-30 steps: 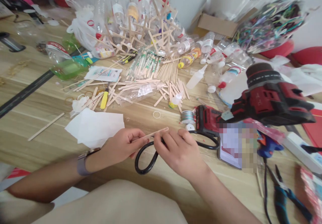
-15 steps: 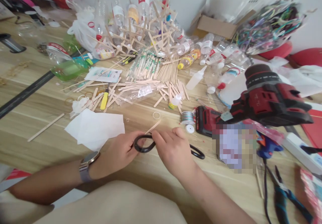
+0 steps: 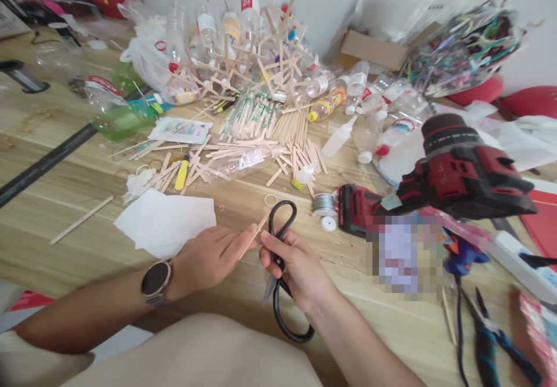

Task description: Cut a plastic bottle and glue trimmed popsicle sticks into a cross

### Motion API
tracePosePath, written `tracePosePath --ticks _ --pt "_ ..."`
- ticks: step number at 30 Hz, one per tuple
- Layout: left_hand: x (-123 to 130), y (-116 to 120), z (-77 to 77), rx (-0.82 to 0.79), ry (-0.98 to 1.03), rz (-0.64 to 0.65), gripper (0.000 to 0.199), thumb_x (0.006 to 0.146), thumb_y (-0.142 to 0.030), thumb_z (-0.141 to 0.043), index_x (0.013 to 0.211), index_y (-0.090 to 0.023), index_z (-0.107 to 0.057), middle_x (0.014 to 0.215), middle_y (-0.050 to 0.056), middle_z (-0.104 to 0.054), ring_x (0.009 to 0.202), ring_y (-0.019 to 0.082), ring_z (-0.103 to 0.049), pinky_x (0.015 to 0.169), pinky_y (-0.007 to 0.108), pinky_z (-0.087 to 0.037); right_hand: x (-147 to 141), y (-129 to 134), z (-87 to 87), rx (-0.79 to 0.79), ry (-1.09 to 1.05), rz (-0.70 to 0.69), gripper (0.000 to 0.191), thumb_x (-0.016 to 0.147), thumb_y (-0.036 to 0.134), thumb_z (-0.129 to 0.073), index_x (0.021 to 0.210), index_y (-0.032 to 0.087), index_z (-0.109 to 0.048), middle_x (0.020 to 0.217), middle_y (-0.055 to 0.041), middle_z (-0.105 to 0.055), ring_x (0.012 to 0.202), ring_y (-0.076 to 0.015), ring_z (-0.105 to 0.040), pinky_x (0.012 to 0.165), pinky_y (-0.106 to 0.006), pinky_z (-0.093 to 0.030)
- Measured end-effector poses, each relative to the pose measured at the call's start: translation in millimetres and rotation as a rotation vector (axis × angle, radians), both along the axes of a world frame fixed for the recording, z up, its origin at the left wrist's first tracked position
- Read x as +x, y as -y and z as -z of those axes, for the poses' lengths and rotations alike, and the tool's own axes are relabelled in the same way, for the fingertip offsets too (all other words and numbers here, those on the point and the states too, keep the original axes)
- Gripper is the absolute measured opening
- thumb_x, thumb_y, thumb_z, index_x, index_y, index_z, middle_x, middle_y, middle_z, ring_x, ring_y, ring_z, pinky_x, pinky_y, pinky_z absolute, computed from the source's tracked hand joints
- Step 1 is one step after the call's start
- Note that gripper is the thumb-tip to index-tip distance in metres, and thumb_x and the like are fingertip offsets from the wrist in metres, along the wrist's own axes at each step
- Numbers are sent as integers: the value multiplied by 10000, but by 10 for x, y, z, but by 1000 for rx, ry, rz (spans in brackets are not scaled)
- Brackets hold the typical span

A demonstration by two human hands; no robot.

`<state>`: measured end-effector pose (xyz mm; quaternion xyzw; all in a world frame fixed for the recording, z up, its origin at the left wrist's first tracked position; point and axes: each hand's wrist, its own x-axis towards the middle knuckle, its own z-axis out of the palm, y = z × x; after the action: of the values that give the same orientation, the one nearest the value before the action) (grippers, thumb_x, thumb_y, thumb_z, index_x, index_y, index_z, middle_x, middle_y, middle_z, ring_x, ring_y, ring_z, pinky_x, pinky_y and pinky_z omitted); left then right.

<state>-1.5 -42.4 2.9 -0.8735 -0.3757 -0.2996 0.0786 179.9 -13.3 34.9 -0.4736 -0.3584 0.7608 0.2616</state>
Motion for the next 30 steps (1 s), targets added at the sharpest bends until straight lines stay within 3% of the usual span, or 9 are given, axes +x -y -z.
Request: tracePosePath --ticks 3,6,13,17,20,24,26,28,30 --pt "17 -25 -53 -10 75 4 322 992 -139 -396 1307 -75 -416 842 57 -739 711 164 -695 588 274 -531 16 7 -25 -36 -47 -12 400 713 478 -773 613 162 -548 481 52 -500 390 -24 -267 414 -207 -192" --pt "52 -29 -100 -45 138 0 293 986 -161 -412 1266 -89 -460 778 41 -719 656 152 -671 572 265 -527 7 40 -18 169 70 -12 397 785 521 -686 645 187 -524 492 46 -515 381 -51 -311 412 -225 -222" --pt "62 24 -143 -64 181 -24 226 965 -158 -434 1160 -89 -526 821 73 -730 696 186 -687 619 296 -546 76 94 129 1565 861 -60 164 944 147 -480 884 184 -627 684 -21 -704 580 -141 -599 631 -309 -340" --pt "52 60 -107 -215 201 -47 275 996 -216 -390 1234 -119 -489 906 70 -737 761 198 -701 660 310 -551 122 77 166 1857 1077 -130 200 953 86 -437 994 146 -623 695 -36 -716 613 -148 -625 674 -337 -309" --pt "51 55 -101 -175 174 -19 330 1003 -195 -368 1319 -117 -420 877 60 -729 735 193 -691 659 308 -542 97 71 128 1572 914 -94 196 958 176 -458 871 179 -634 654 -21 -688 563 -141 -590 631 -316 -343" --pt "41 11 -90 -79 165 42 484 993 -158 -378 1453 -79 -251 784 38 -708 640 180 -653 582 287 -513 28 75 -2 670 438 -69 332 922 428 -531 673 208 -522 523 25 -560 395 -96 -425 425 -248 -283" --pt "36 -9 -74 -50 179 58 528 990 -159 -394 1478 -75 -212 777 39 -708 632 179 -649 567 282 -508 3 78 -71 368 215 -43 359 858 512 -597 698 204 -506 503 44 -526 360 -69 -338 390 -229 -226" --pt "36 -16 -59 -36 188 67 546 988 -153 -404 1489 -85 -198 790 44 -715 649 175 -656 580 276 -513 -7 80 -115 230 112 -29 382 806 542 -645 710 198 -509 492 52 -511 354 -54 -292 385 -222 -207" --pt "41 -6 -58 -61 189 47 531 997 -170 -395 1490 -107 -211 798 41 -717 653 172 -660 588 275 -517 1 83 -117 276 154 -44 382 827 541 -618 688 203 -505 482 48 -507 352 -62 -299 382 -227 -219"
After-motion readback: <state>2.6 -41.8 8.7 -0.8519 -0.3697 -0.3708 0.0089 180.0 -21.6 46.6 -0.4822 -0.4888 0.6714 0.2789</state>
